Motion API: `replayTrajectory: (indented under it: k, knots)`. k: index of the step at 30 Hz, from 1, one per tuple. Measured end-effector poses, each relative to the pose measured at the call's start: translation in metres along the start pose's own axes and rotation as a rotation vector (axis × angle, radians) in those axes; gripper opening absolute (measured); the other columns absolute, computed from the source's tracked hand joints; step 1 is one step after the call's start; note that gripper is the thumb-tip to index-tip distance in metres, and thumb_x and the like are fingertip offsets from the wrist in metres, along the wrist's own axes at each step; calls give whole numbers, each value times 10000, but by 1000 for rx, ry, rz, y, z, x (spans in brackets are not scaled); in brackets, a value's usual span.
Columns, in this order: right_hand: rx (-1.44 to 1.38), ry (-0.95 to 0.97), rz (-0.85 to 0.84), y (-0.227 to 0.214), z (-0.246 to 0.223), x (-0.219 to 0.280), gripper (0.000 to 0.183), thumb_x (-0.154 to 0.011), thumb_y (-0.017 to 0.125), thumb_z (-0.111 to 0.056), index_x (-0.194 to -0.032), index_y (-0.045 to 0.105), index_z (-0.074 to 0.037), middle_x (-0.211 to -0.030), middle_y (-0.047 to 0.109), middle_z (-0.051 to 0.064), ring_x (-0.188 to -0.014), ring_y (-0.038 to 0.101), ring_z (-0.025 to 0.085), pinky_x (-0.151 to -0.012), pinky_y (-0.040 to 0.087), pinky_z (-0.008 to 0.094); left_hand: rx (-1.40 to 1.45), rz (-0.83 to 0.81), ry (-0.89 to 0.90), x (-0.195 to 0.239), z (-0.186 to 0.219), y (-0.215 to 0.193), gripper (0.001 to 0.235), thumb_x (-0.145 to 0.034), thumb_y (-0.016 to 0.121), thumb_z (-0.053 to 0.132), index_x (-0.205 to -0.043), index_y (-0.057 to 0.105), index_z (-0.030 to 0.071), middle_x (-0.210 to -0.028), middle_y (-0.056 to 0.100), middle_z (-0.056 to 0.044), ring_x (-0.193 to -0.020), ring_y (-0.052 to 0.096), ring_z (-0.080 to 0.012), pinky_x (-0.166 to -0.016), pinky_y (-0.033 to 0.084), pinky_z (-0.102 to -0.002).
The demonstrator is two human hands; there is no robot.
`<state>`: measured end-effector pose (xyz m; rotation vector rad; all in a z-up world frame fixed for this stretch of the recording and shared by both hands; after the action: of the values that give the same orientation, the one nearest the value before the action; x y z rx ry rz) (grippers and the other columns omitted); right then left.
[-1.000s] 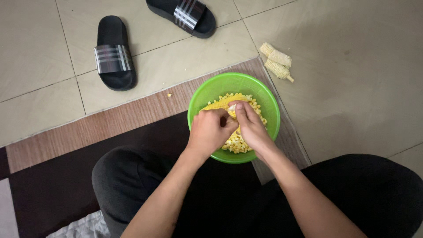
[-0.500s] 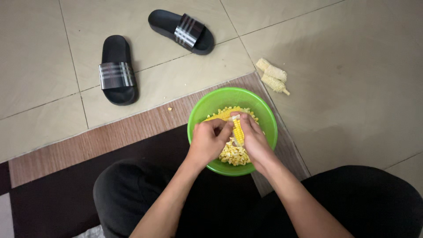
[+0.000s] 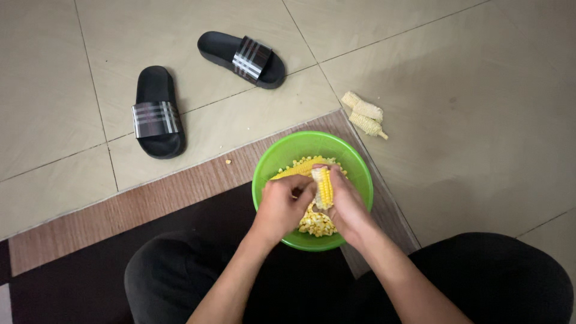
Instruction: The person sits on the floor and removes corn kernels from the cob by hand, placing them into a green bowl. The person handles multiple corn cobs, stripping the kernels and discarding the bare cobs onto the floor.
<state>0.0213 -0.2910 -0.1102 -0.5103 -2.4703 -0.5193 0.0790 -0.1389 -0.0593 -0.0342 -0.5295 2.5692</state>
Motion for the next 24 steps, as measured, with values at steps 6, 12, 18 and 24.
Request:
replayTrajectory:
  k: [6, 12, 18, 24]
  knots:
    - [-42, 70, 86, 7, -12, 12, 544, -1249, 319, -503, -1520, 595, -121, -1134, 702, 150, -924, 714, 277, -742, 586, 427, -81, -21, 13, 2, 12, -7, 215, -958, 741, 143, -1111, 889, 115, -899, 867, -144, -905, 839, -402, -850, 676, -531]
    - [129, 1, 90, 26, -31, 34, 544, -1251, 300, -431, -1625, 570, -141, -1452, 600, 146, -1183, 599, 276, -904, 541, 419, -121, -1, -120, 1, 7, -10, 251, -941, 781, 405, -1074, 896, 226, -798, 804, -25, -818, 804, -299, -835, 661, -514]
    - [283, -70, 47, 28, -36, 39, 540, -1246, 318, -440, -1631, 573, -160, -1710, 437, 295, -1549, 482, 490, -1085, 506, 563, -165, 8, -93, 4, 12, -11, 288, -907, 795, 394, -1025, 886, 147, -812, 831, -100, -840, 825, -390, -823, 652, -558]
    - [441, -117, 4, 30, -34, 38, 576, -1236, 339, -489, -1634, 595, -161, -1679, 493, 299, -1562, 483, 541, -1182, 481, 629, -220, 18, -113, 5, 7, -9, 249, -889, 770, 345, -970, 884, 139, -802, 847, -97, -855, 832, -419, -835, 654, -570]
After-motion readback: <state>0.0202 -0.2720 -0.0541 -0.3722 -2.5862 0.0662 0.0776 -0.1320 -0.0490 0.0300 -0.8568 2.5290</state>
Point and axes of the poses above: each hand's wrist, its own x-axis away from the middle knuckle, its own y-axis out of the palm, z = x × y, the point moved 4 cm from there along -x, towards the middle knuckle
